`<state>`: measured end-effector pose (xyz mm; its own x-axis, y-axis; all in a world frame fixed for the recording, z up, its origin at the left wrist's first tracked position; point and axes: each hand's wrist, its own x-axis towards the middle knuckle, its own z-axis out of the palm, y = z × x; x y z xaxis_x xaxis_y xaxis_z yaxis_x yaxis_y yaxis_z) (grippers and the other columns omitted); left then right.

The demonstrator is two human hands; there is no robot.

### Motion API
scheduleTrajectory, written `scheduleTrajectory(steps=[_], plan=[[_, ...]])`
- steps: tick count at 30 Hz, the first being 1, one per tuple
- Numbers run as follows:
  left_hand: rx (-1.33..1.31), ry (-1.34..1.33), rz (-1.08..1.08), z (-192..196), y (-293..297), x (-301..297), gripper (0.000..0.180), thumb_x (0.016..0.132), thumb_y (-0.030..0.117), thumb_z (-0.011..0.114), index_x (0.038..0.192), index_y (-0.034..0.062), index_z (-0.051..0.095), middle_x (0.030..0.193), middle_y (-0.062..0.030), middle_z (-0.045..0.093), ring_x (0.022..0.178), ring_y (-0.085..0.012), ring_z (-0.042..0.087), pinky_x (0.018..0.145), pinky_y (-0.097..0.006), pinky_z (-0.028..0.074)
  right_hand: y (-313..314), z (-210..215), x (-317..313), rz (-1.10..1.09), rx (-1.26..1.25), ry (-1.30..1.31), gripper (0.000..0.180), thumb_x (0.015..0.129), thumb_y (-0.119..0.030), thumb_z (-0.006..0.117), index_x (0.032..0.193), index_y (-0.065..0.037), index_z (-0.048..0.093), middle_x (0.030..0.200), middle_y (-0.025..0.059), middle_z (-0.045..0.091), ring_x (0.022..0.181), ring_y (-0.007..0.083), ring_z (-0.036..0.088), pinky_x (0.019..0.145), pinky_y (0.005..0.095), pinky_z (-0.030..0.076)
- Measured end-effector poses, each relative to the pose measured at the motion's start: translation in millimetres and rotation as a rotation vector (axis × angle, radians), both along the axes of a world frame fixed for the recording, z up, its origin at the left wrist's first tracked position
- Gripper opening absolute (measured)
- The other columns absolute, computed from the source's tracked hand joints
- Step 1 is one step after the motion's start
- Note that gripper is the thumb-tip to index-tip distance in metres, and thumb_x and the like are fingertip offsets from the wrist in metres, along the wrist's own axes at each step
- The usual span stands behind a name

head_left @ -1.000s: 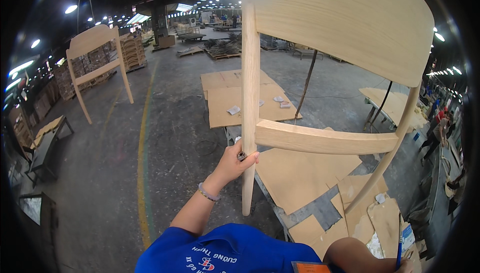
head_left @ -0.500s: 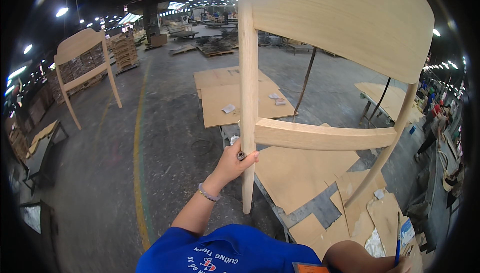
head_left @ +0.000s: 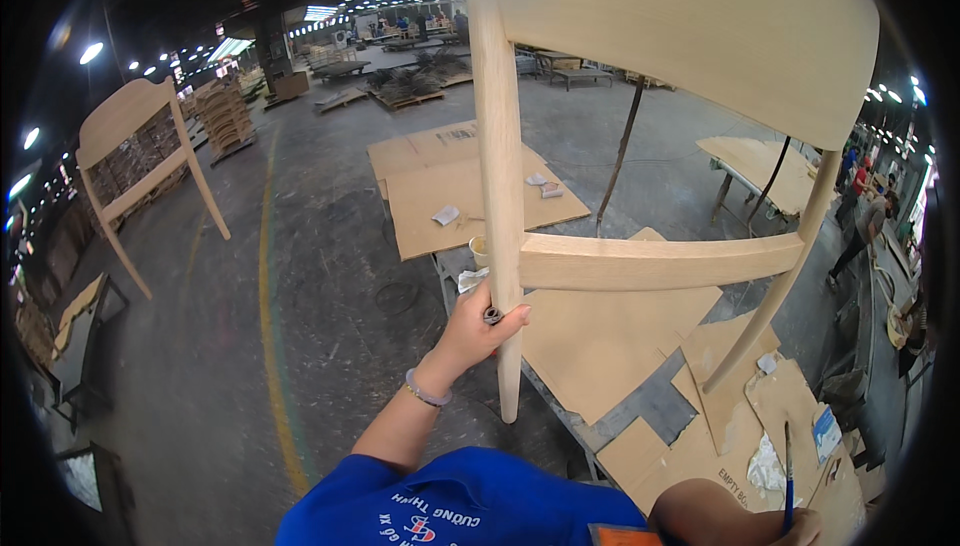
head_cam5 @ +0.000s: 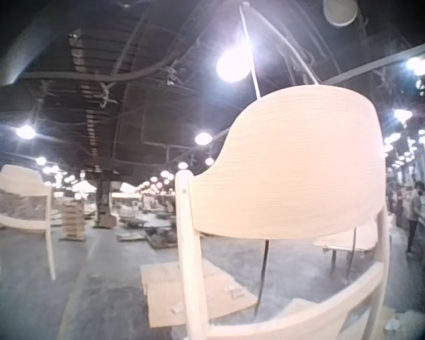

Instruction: The person uses a small brush to apply a finish to the joints and edges of a wooden chair. They repeatedly dip the brush into a container and carefully paint specific areas on the chair legs and backrest.

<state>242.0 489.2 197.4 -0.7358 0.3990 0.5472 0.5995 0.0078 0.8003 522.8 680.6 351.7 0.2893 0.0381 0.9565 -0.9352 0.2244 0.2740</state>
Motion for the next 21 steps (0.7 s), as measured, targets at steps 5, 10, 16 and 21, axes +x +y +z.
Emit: scheduleTrajectory(steps=[5, 10, 16, 21], plan=[[-0.002, 0.004, -0.032, -1, -8, -12, 0.041, 0.096, 0.022, 0.073, 0.126, -0.0022, 0.059, 0.088, -0.0093, 0.076, 0.08, -0.0169, 0.074, 0.073, -0.032, 0.057, -16, -4, -8, -0.033, -0.005, -0.096, 0.03, 0.08, -0.006, 0.071, 0.08, -0.027, 0.05, 0.076, -0.0173, 0.047, 0.062, 0.006, 0.036, 0.068, 0.0276, 0.029], [0.03, 0.009, -0.056, 1, -19, -21, 0.043, 0.095, 0.021, 0.074, 0.128, -0.0024, 0.059, 0.09, -0.0101, 0.075, 0.081, -0.0169, 0.073, 0.073, -0.032, 0.057, -34, -8, -13, -0.028, -0.031, -0.166, 0.028, 0.078, -0.007, 0.071, 0.078, -0.026, 0.05, 0.073, -0.0164, 0.044, 0.061, 0.0065, 0.036, 0.07, 0.0281, 0.029], [-0.003, 0.013, -0.037, 0, -27, -29, 0.05, 0.094, 0.02, 0.075, 0.135, -0.0027, 0.056, 0.093, -0.0112, 0.075, 0.085, -0.0182, 0.073, 0.076, -0.034, 0.057, -48, -2, -10, -0.12, -0.021, -0.356, 0.031, 0.071, -0.005, 0.073, 0.069, -0.025, 0.05, 0.065, -0.0134, 0.04, 0.057, 0.0069, 0.035, 0.069, 0.028, 0.029], [0.001, -0.005, -0.046, -1, -29, -33, 0.058, 0.093, 0.021, 0.076, 0.141, -0.0025, 0.052, 0.099, -0.0139, 0.075, 0.088, -0.0203, 0.074, 0.08, -0.035, 0.058, -54, -4, -21, -0.045, -0.066, -0.197, 0.03, 0.071, -0.004, 0.074, 0.07, -0.025, 0.052, 0.066, -0.0135, 0.042, 0.056, 0.0059, 0.036, 0.067, 0.028, 0.028]])
